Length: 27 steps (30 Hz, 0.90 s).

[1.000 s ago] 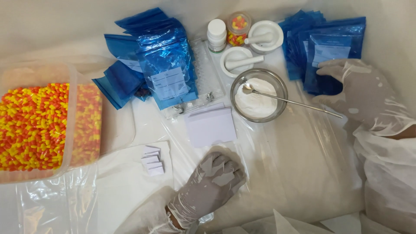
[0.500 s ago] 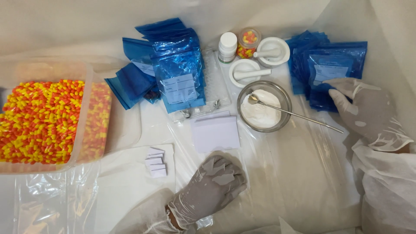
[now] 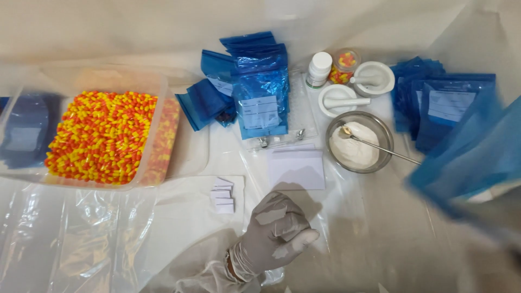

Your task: Folding small paper packets and filling them with medicinal powder using a spatula in a pharmacy setting.

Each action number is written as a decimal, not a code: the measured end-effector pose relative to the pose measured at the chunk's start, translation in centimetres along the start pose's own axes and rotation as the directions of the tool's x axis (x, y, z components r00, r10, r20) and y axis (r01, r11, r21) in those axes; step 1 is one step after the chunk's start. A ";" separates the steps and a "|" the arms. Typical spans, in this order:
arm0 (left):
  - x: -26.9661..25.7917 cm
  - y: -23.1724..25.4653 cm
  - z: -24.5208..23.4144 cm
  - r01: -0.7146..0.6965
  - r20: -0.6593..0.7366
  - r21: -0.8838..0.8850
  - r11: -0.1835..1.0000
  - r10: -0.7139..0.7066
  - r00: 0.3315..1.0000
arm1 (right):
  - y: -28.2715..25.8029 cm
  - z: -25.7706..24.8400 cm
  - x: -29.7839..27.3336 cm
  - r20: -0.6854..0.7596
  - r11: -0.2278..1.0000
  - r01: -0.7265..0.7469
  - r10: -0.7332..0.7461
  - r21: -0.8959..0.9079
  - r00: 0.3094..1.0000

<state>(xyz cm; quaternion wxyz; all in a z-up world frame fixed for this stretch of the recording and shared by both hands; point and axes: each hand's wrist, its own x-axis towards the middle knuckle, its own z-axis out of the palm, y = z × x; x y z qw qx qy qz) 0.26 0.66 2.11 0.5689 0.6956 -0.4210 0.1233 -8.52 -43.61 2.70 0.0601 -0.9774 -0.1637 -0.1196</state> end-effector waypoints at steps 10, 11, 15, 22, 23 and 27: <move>-0.1 1.4 -0.4 0.448 -0.110 -0.209 0.869 -0.477 0.872 | -23.5 3.8 13.7 -0.411 0.962 0.059 0.058 0.267 0.910; 0.3 1.5 -0.5 0.512 -0.101 -0.251 0.821 -0.548 0.830 | -23.4 4.0 13.9 -0.414 0.965 0.031 0.082 0.259 0.907; -0.3 0.5 0.0 0.502 -0.210 -0.189 0.844 -0.534 0.819 | -22.6 5.1 13.0 -0.485 0.992 -0.071 0.111 0.100 0.867; -0.6 0.1 0.0 0.463 -0.057 -0.304 0.833 -0.501 0.863 | -23.1 6.4 12.0 -0.428 0.972 0.135 -0.041 0.192 0.903; -0.8 -0.1 0.0 0.474 -0.070 -0.292 0.831 -0.512 0.856 | -23.2 6.7 11.7 -0.372 0.955 0.112 -0.002 0.274 0.928; -0.5 -0.4 -0.3 0.489 -0.104 -0.309 0.816 -0.540 0.835 | -23.4 5.7 12.3 -0.352 0.931 0.147 -0.022 0.333 0.936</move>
